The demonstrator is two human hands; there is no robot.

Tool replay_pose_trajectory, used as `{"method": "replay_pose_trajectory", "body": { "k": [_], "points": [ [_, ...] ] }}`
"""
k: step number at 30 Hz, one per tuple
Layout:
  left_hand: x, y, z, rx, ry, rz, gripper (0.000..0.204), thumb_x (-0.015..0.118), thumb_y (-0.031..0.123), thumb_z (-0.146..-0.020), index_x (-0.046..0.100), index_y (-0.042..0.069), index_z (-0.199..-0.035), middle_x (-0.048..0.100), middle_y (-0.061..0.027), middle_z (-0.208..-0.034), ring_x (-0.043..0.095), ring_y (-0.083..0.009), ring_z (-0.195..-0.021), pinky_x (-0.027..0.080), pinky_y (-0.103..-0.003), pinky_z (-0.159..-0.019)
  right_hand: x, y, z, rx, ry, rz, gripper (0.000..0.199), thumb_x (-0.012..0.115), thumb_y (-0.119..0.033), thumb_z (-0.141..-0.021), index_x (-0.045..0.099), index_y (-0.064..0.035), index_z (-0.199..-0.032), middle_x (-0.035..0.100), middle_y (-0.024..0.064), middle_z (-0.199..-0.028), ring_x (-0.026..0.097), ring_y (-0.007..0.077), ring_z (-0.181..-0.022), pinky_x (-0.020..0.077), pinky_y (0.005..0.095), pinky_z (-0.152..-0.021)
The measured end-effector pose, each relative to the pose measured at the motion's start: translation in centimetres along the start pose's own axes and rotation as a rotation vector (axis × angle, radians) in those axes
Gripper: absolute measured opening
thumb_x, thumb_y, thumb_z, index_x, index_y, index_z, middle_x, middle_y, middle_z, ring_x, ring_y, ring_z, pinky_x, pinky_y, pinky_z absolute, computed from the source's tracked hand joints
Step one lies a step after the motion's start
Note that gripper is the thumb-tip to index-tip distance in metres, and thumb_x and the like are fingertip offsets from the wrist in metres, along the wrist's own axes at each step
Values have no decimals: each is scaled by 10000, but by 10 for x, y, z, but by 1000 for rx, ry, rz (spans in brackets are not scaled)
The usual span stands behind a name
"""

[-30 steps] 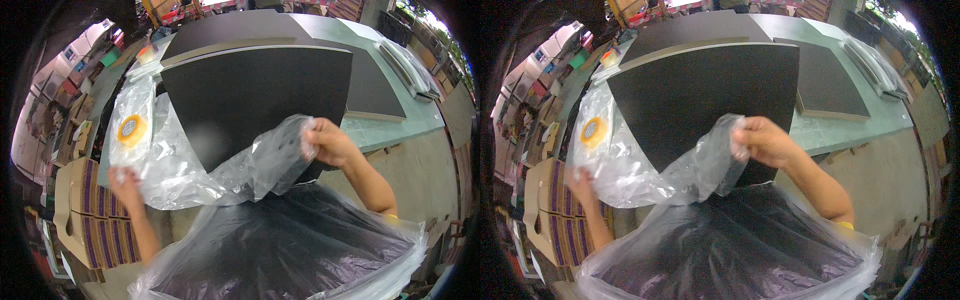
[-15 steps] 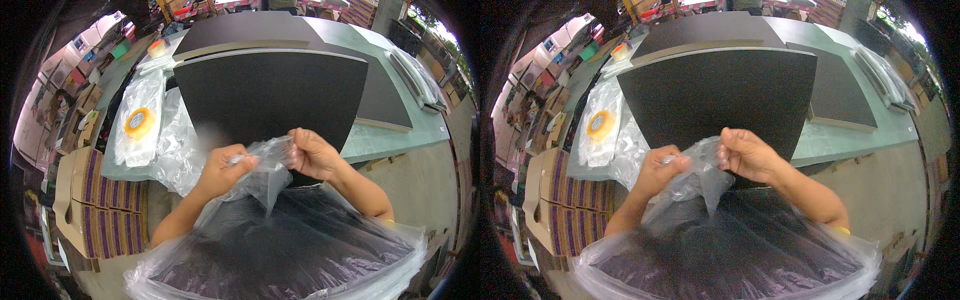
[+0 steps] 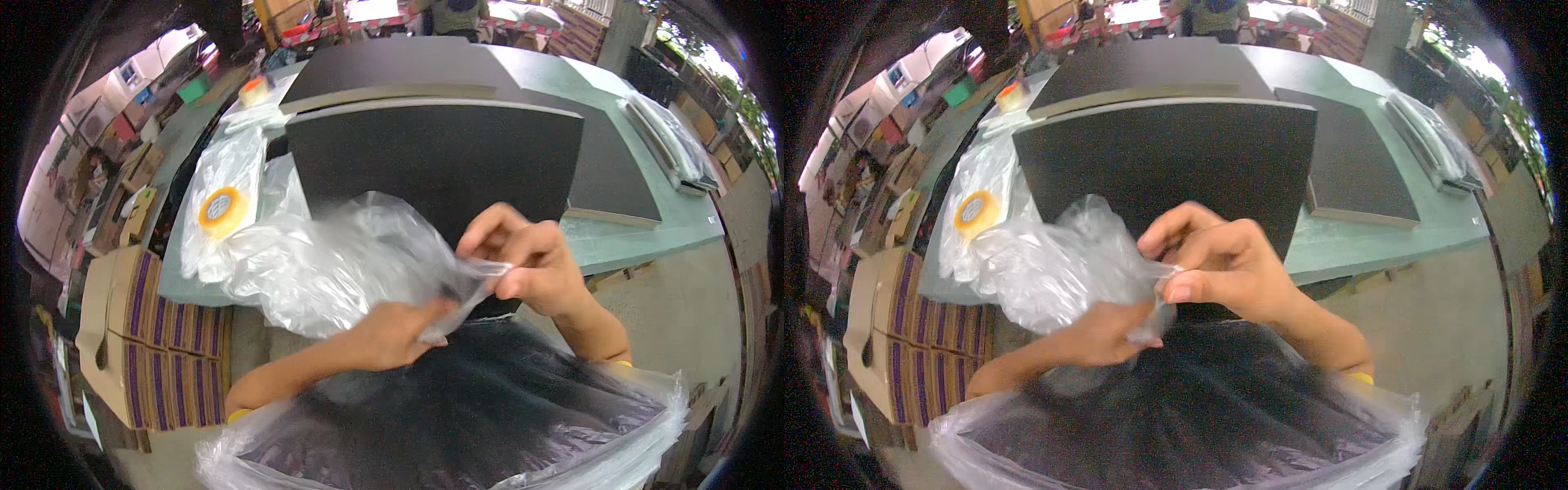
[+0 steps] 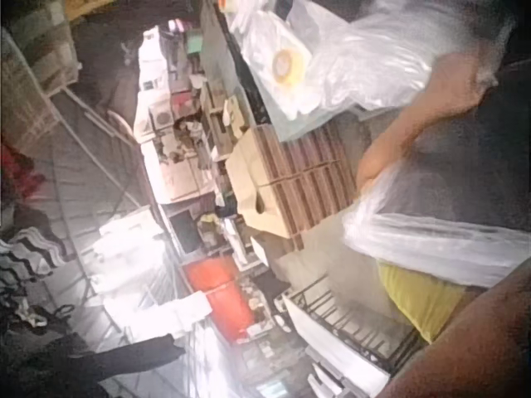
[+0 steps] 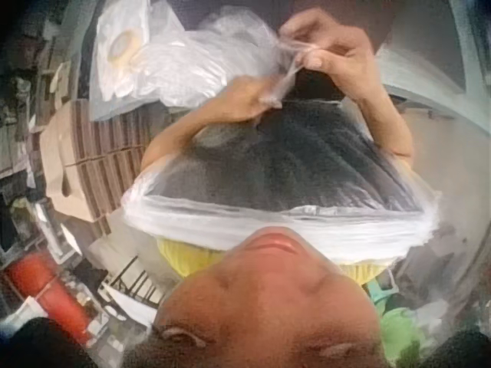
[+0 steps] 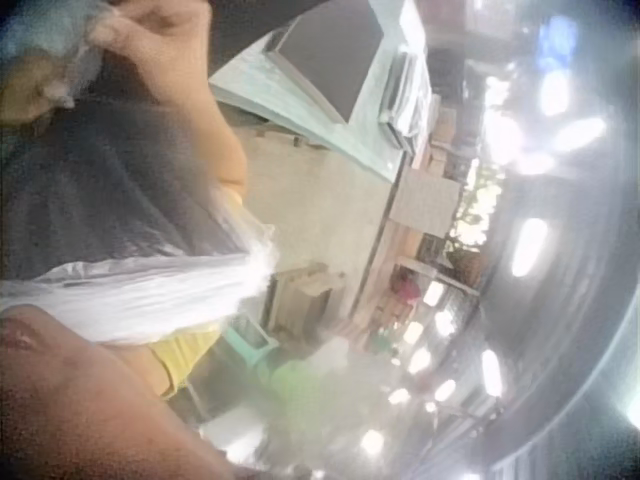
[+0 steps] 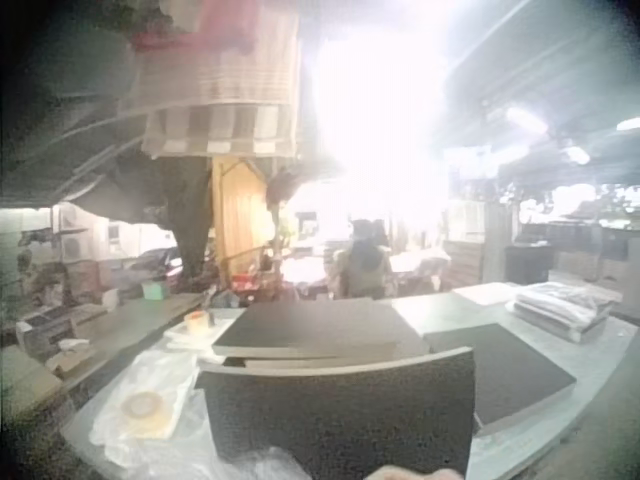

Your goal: The person wraps black panels with a plastic film by hand, pulling the film from a stack and smoothing it over the surface of the panel.

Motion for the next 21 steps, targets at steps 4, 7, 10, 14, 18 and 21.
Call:
{"method": "replay_pose_trajectory", "body": {
  "k": [4, 7, 10, 14, 18, 21],
  "points": [
    [-21, 10, -4, -91, 119, 298, 229, 641, 180, -707, 577, 13, -851, 547, -144, -896, 561, -201, -757, 418, -318, -574, 3, -24, 1, -196, 160, 427, 371, 729, -156, -630, 552, -8, -921, 452, 131, -1129, 403, 252, -1075, 325, 360, -898],
    [-32, 17, -12, 190, 371, 143, 150, 627, 111, -697, 588, 0, -790, 526, -127, -812, 538, -189, -708, 408, -276, -567, -1, 11, 8, -169, -15, 866, 466, 768, -253, -583, 537, 12, -888, 470, 137, -1118, 415, 204, -1094, 350, 336, -890],
    [-28, 7, -7, 117, 405, 278, 163, 632, 67, -678, 588, -6, -817, 524, -96, -802, 528, -163, -709, 409, -249, -603, -12, 33, 14, 428, 88, 156, 355, 712, -287, -664, 548, -3, -800, 557, 51, -833, 511, 118, -807, 417, 289, -721],
    [-38, 7, 1, 8, 280, 635, 199, 628, 46, -663, 587, 8, -854, 571, -54, -848, 529, -106, -789, 419, -241, -670, 25, 38, 24, 390, -246, 158, 351, 641, -359, -732, 568, -23, -799, 561, 23, -689, 515, 101, -674, 423, 272, -604],
    [-39, 3, 2, -55, 247, 723, 254, 660, 65, -656, 573, 15, -889, 581, -38, -851, 520, -84, -812, 415, -248, -714, 32, 45, 40, 490, -662, 118, 247, 594, -275, -788, 603, -29, -769, 577, 36, -715, 534, 116, -683, 431, 271, -597],
    [-36, -7, -2, -65, 178, 830, 321, 714, 148, -660, 579, 13, -918, 580, -38, -859, 522, -99, -819, 413, -255, -736, 6, 23, 27, 663, 7, -198, 249, 555, -258, -815, 599, -41, -700, 550, 2, -626, 509, 90, -526, 414, 240, -480]
  ]
}}
Point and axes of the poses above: each hand's wrist, its own z-axis away from the middle knuckle, its own x-axis out of the palm, y = z × x, the point moved 3 cm from there along -z, towards the middle knuckle
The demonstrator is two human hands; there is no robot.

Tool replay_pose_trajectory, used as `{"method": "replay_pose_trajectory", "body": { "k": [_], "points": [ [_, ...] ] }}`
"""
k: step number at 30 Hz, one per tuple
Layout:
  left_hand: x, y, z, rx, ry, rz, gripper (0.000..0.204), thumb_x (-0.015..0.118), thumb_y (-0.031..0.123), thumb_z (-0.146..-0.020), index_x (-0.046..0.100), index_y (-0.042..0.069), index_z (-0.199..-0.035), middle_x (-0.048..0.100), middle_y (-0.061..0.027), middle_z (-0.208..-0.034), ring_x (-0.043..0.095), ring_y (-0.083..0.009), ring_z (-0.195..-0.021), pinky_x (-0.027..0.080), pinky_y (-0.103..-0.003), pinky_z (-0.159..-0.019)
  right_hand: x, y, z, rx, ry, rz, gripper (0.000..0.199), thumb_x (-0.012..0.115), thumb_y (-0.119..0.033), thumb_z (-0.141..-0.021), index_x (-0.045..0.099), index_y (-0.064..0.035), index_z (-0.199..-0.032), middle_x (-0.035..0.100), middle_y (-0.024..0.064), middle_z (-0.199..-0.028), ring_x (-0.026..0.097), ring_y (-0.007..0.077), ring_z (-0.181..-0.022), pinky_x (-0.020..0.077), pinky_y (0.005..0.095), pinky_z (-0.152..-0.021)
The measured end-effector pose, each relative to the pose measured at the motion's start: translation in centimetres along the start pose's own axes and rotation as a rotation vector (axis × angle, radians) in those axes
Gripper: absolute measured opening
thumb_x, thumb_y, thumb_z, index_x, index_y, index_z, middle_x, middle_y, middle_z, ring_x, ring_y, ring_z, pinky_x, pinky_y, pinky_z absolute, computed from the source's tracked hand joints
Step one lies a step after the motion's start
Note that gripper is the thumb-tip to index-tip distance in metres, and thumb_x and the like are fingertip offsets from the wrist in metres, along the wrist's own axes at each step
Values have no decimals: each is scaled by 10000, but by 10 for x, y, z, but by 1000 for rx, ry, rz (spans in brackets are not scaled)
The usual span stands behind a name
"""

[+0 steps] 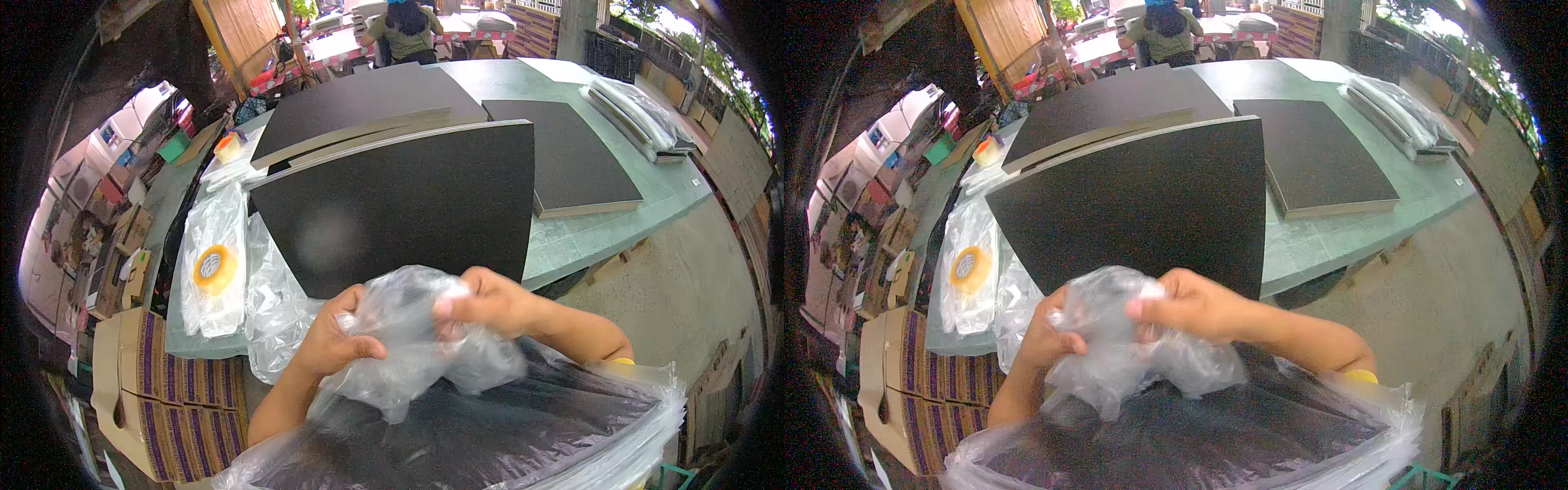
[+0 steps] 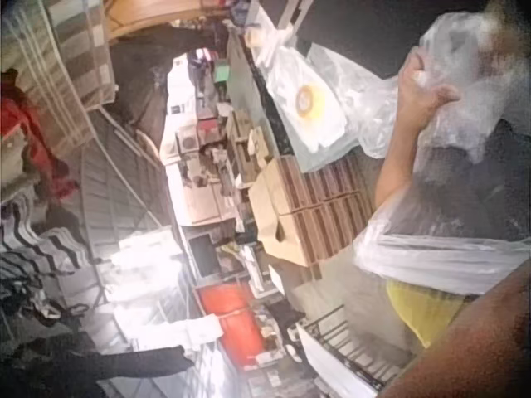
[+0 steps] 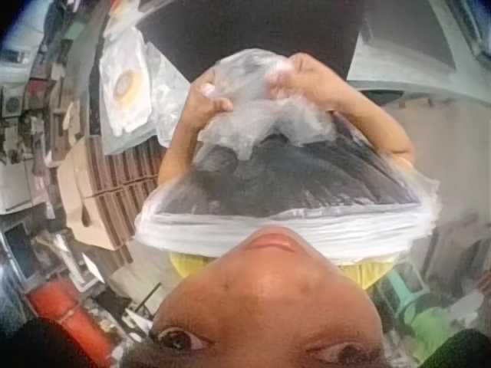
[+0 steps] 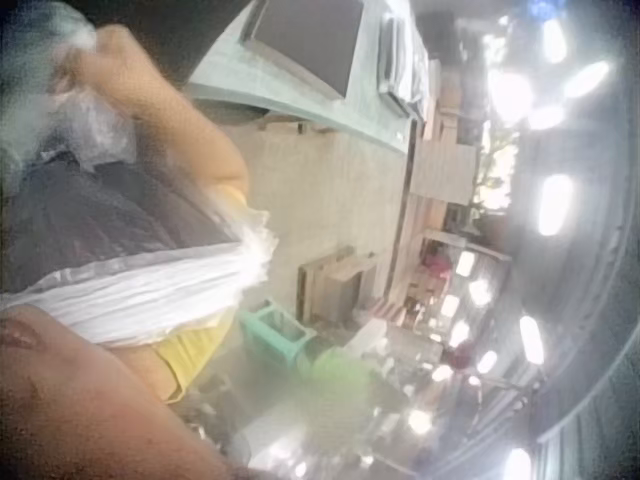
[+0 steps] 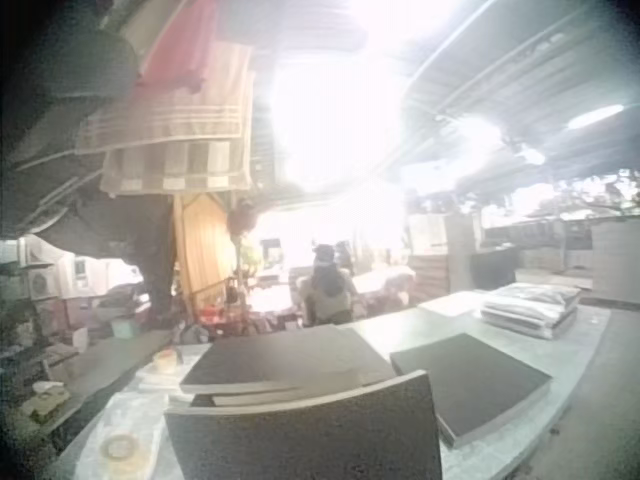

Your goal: The person wraps black panels with a plastic film by hand, pulling the film from a stack and smoothing it over the surface of the panel.

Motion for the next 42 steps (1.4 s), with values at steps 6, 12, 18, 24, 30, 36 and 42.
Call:
{"method": "replay_pose_trajectory", "body": {
  "k": [6, 12, 18, 24, 30, 36, 42],
  "points": [
    [-10, 20, 0, 35, -31, 346, 301, 700, 208, -692, 590, -28, -845, 586, -44, -816, 527, -106, -749, 422, -269, -653, 20, 35, 14, 138, -618, 238, 396, 567, -403, -786, 579, -11, -845, 528, 6, -672, 457, 90, -654, 381, 269, -580],
    [-33, 2, 21, -69, -390, -36, 391, 670, 315, -705, 592, -41, -845, 598, -108, -754, 567, -193, -720, 442, -303, -619, 2, -30, 33, -176, -226, -237, 244, 559, -234, -792, 601, 2, -749, 564, 65, -621, 554, 150, -573, 459, 287, -545],
    [-1, 28, 30, -26, -398, -63, 344, 628, 248, -698, 572, -9, -919, 615, -122, -762, 605, -216, -692, 478, -315, -625, 3, 25, 30, -190, -571, 1118, 183, 633, -125, -704, 551, 16, -787, 587, 117, -668, 585, 245, -656, 467, 367, -606],
    [-37, -6, 27, -312, -358, -1589, 151, 577, 110, -656, 560, 41, -788, 605, -107, -801, 600, -198, -725, 483, -313, -595, -80, -29, 47, 557, 163, 2311, 519, 401, -385, -789, 368, -169, -1260, 326, 78, -1320, 177, 333, -1257, 7, 645, -950],
    [51, 32, 41, 611, -705, -1396, 174, 483, 146, -670, 566, 24, -761, 582, -151, -835, 579, -198, -783, 466, -313, -512, -89, -66, 50, 164, 573, 2233, 496, 425, -358, -788, 382, -177, -1247, 363, 75, -1293, 260, 265, -1226, -7, 541, -1009],
    [-80, 0, 19, -199, 73, -2101, 89, 557, 174, -696, 602, 104, -726, 615, -70, -696, 602, -223, -615, 455, -351, -500, -61, -4, 58, -332, 500, 2405, 364, 507, -164, -751, 512, -57, -1098, 440, 110, -1191, 363, 254, -1130, 178, 466, -1020],
    [-89, -64, 76, -590, -476, -1905, 93, 566, 163, -694, 630, 96, -696, 631, -75, -763, 612, -219, -713, 460, -355, -565, -5, -93, 51, -118, 283, 1291, 179, 609, -54, -619, 599, -38, -797, 598, 152, -756, 595, 295, -657, 484, 358, -617]
  ]
}}
Point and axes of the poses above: each hand's wrist, its own z-axis away from the middle knuckle, its own x-axis out of the palm, y = z × x, the point moved 3 cm from there along -z, towards the middle knuckle
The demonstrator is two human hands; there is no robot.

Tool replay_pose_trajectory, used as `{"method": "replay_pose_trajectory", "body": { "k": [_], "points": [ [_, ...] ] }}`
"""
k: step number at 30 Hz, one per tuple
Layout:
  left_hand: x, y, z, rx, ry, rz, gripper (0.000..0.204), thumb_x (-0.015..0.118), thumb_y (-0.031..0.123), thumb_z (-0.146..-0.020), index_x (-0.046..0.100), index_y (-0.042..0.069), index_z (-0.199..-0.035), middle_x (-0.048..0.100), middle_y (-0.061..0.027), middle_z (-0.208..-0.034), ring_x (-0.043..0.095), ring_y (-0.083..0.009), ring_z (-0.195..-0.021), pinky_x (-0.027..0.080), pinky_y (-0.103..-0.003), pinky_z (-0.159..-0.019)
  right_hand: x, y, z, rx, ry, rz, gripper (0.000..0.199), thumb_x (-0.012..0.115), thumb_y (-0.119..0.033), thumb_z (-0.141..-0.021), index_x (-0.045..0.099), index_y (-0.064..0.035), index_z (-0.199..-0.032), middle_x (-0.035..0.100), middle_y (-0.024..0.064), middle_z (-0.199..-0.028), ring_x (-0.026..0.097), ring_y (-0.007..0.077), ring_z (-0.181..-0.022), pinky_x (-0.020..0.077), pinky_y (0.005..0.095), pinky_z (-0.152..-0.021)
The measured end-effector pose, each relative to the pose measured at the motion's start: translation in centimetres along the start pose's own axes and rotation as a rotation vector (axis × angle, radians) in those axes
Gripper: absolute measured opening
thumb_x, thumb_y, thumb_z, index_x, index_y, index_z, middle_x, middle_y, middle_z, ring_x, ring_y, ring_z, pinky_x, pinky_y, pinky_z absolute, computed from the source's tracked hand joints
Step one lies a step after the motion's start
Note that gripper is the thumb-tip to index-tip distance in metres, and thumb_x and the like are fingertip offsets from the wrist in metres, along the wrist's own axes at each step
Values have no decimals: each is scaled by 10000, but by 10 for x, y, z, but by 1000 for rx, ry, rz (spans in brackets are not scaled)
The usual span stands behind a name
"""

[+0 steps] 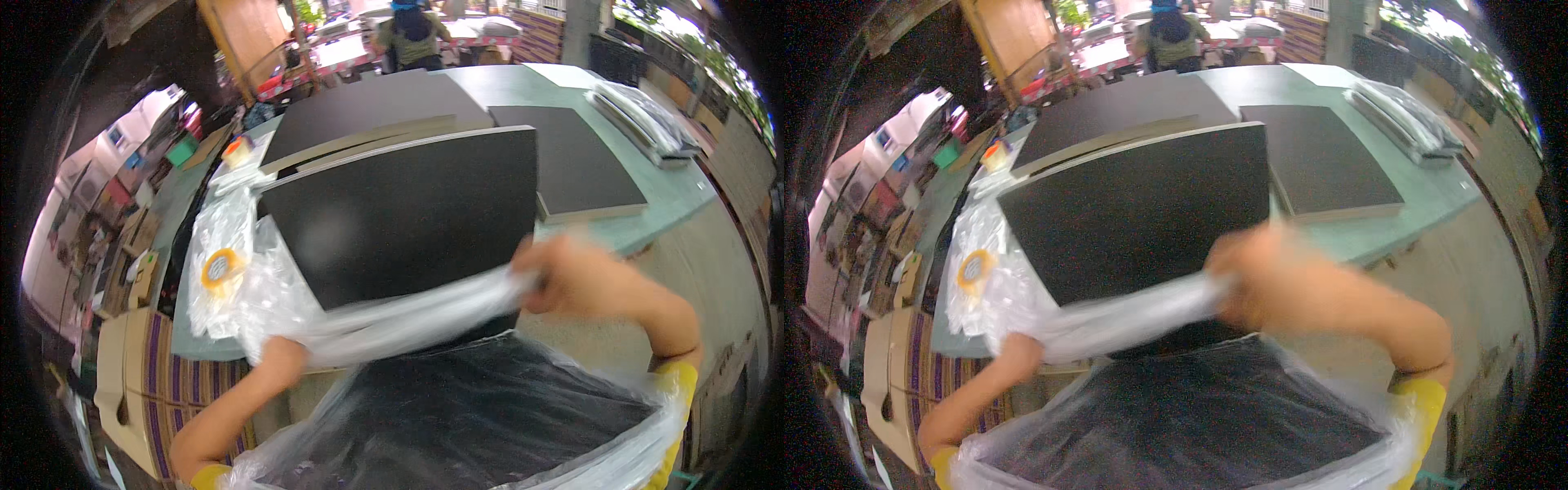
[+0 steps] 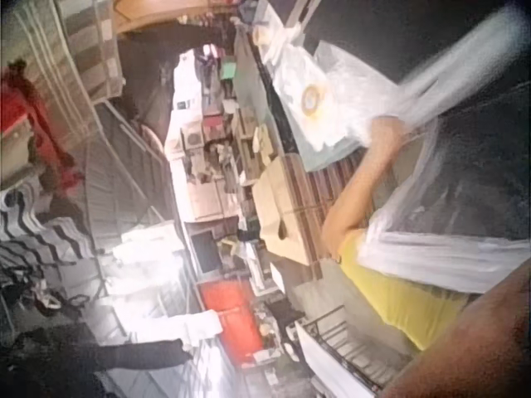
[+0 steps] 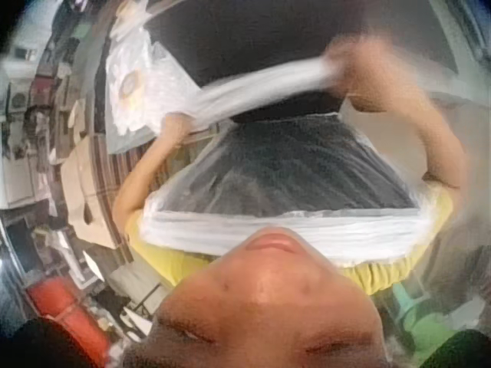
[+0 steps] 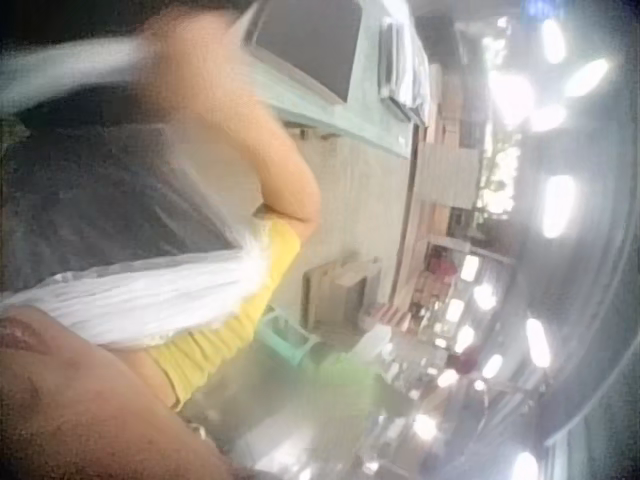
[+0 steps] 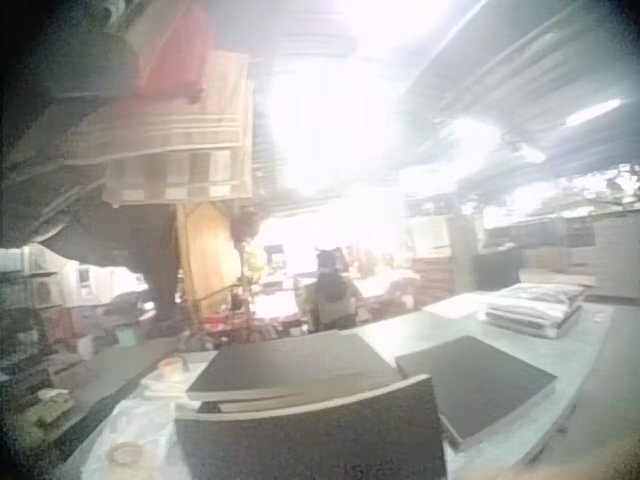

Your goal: The person wraps black panels with a plastic film by hand, pulling the film from a stack and smoothing it over the surface of the panel.

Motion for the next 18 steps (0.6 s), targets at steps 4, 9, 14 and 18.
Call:
{"method": "replay_pose_trajectory", "body": {
  "k": [4, 9, 14, 18],
  "points": [
    [-25, -20, 31, -103, 357, 884, 174, 573, 184, -699, 595, 42, -799, 610, -83, -797, 603, -215, -723, 471, -361, -633, -57, 85, 1, 56, 888, 228, 311, 622, 18, -599, 577, -30, -903, 566, 68, -792, 521, 156, -576, 429, 240, -525],
    [-35, -132, 17, -820, 1246, 740, 324, 442, -107, -611, 486, 15, -908, 577, -122, -840, 578, -286, -723, 460, -331, -661, 42, 72, -28, -46, 318, 304, 484, 567, 80, -492, 558, -42, -961, 575, 116, -930, 557, 287, -867, 450, 371, -761],
    [-110, -104, -13, -375, 1335, 623, 624, 418, -143, -566, 479, 139, -1120, 517, -113, -1038, 523, -272, -918, 422, -323, -774, -23, 104, -51, -53, 1016, 523, 645, 394, 197, -517, 464, -55, -1106, 551, 142, -1018, 505, 311, -1003, 384, 338, -863],
    [-155, -83, -15, -222, 1283, 642, 674, 431, -142, -587, 459, 187, -1174, 486, -103, -1091, 532, -254, -911, 434, -325, -760, -48, 136, -44, 38, 837, 239, 583, 363, 185, -539, 503, -28, -1063, 549, 142, -994, 515, 292, -984, 381, 304, -852]
  ]
}}
Point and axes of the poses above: each hand's wrist, its own z-axis away from the middle knuckle, its own x-axis out of the palm, y = z × x, the point moved 3 cm from there along -z, towards the middle knuckle
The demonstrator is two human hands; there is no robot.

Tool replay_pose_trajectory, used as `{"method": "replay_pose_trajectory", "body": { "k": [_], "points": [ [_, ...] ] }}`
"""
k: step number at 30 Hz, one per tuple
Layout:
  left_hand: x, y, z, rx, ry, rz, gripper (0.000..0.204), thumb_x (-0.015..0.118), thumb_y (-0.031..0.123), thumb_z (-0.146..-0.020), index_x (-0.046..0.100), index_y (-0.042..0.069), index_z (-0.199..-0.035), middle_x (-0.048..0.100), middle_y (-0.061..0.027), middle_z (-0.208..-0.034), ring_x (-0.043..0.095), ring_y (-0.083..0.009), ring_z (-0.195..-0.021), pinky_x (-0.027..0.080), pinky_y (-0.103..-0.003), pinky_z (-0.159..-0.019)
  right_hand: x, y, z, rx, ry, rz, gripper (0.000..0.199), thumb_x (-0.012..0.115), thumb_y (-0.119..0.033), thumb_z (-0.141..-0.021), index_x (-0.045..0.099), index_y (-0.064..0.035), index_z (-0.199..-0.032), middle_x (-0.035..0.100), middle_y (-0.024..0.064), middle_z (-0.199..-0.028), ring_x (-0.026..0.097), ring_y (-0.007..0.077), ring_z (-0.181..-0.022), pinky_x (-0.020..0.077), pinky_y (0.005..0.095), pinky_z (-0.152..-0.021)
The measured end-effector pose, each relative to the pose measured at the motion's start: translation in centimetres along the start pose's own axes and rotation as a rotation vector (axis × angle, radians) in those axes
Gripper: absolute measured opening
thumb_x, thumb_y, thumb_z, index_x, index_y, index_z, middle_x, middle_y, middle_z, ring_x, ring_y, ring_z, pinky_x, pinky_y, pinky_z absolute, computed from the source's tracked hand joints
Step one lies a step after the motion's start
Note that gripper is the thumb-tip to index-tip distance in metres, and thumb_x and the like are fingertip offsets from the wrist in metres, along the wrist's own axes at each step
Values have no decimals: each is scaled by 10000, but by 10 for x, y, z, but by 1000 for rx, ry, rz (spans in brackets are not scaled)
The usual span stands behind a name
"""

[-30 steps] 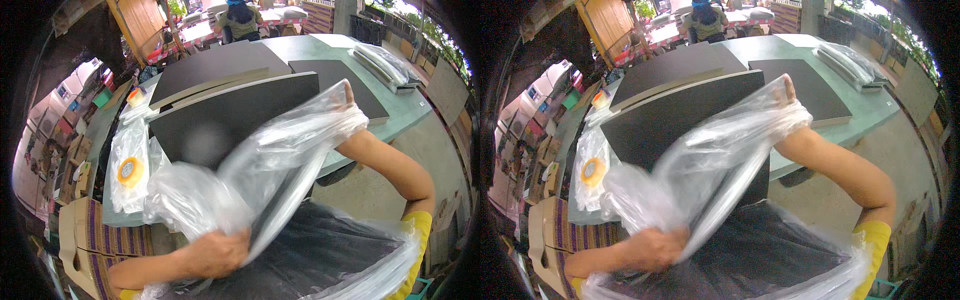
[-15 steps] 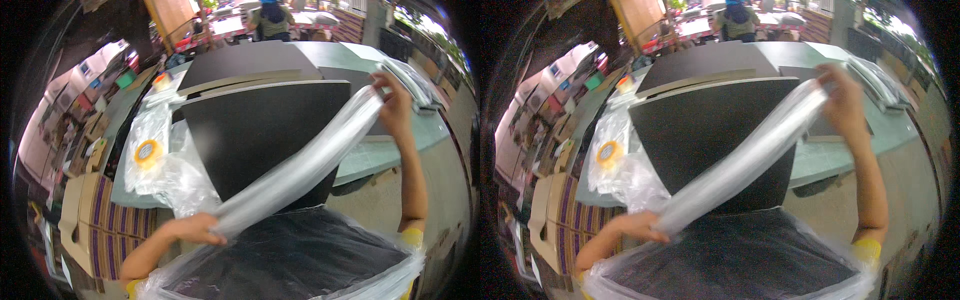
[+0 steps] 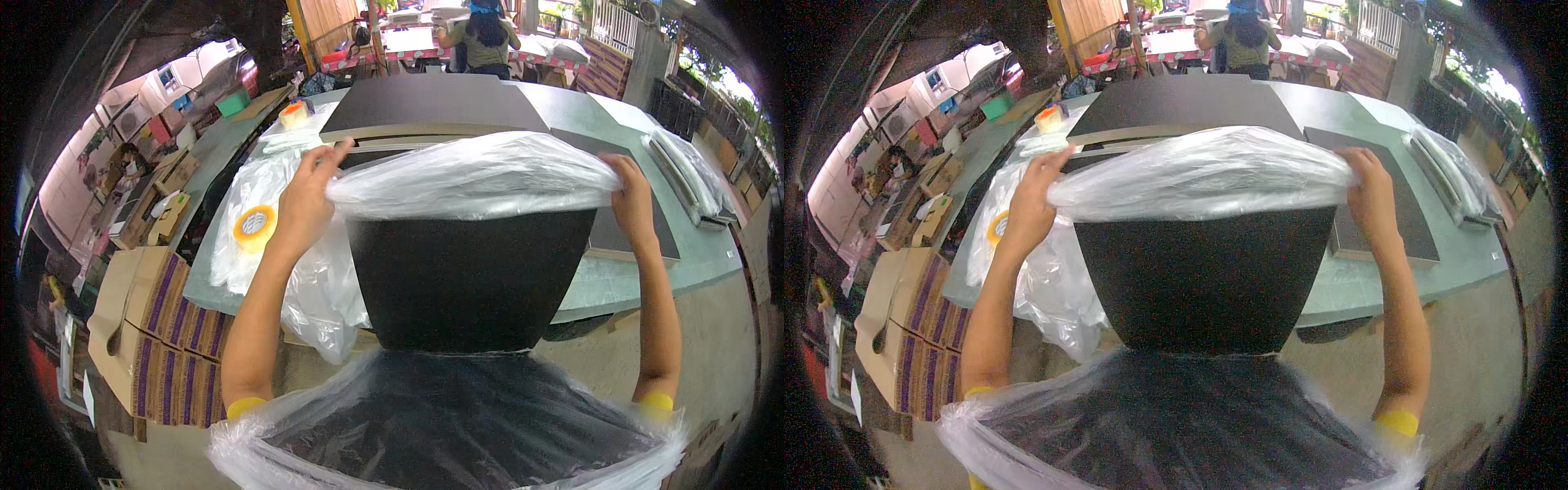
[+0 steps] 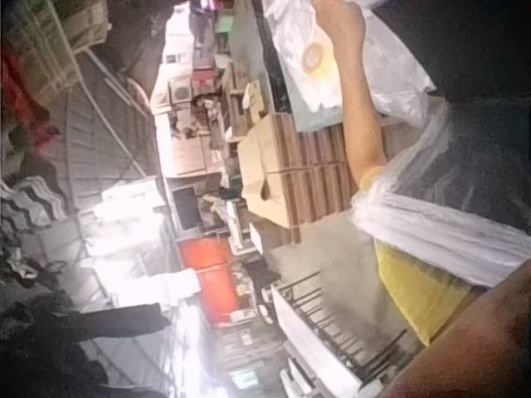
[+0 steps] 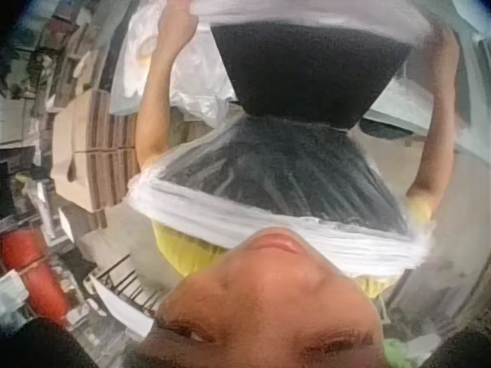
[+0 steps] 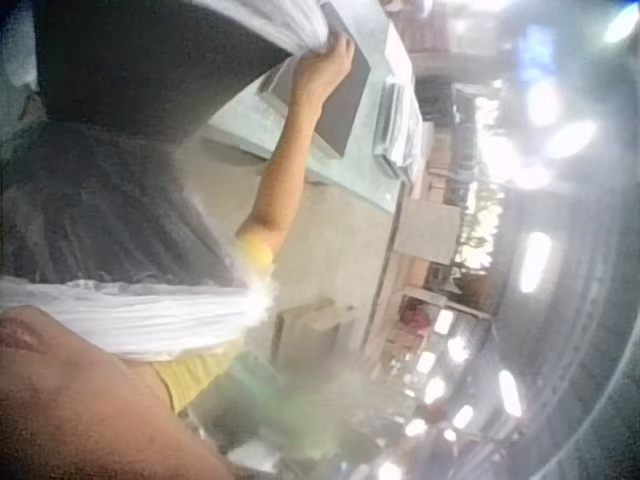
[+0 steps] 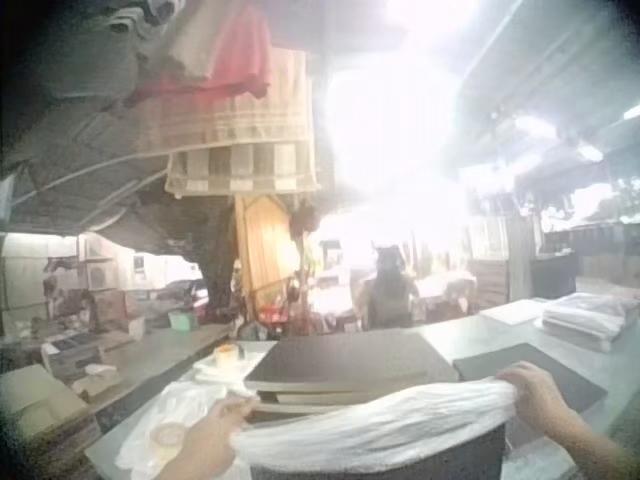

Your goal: The person wraps black panels with a plastic film by hand, pulling the film from a stack and smoothing it over the surface of the panel.

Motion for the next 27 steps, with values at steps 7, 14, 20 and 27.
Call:
{"method": "replay_pose_trajectory", "body": {
  "k": [7, 14, 20, 27],
  "points": [
    [-19, 32, 27, 63, 79, -281, 653, 513, -86, -607, 473, 223, -1181, 473, -96, -1079, 509, -258, -904, 443, -324, -713, -39, -31, 45, -134, 155, 191, 595, 411, 202, -561, 573, -96, -1051, 533, 106, -1011, 522, 263, -946, 415, 312, -809],
    [-46, 54, 62, 183, 225, -392, 568, 517, -65, -568, 567, 147, -1092, 475, -90, -943, 479, -224, -769, 428, -289, -658, -59, -46, 89, -147, 212, 237, 597, 442, 212, -563, 595, -118, -1036, 510, 90, -1010, 508, 224, -895, 419, 278, -750],
    [-70, 30, 68, -9, 48, 489, 340, 598, -27, -550, 611, 29, -885, 539, -97, -786, 514, -176, -695, 434, -266, -635, -98, -19, 99, 225, -78, -720, 296, 580, 54, -564, 586, -25, -850, 555, 56, -755, 539, 126, -719, 434, 236, -626],
    [5, -10, 162, -792, -583, 1639, 148, 662, 72, -624, 580, 20, -736, 597, -134, -792, 570, -197, -692, 457, -284, -646, -3, 55, 212, 1056, -712, -1209, 253, 641, -151, -621, 561, -37, -833, 553, 46, -853, 525, 146, -683, 449, 267, -612]
  ]
}}
Point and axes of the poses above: each hand's wrist, its own z-axis away from the middle knuckle, its own x-axis out of the palm, y = z × x, the point moved 3 cm from there along -z, towards the middle knuckle
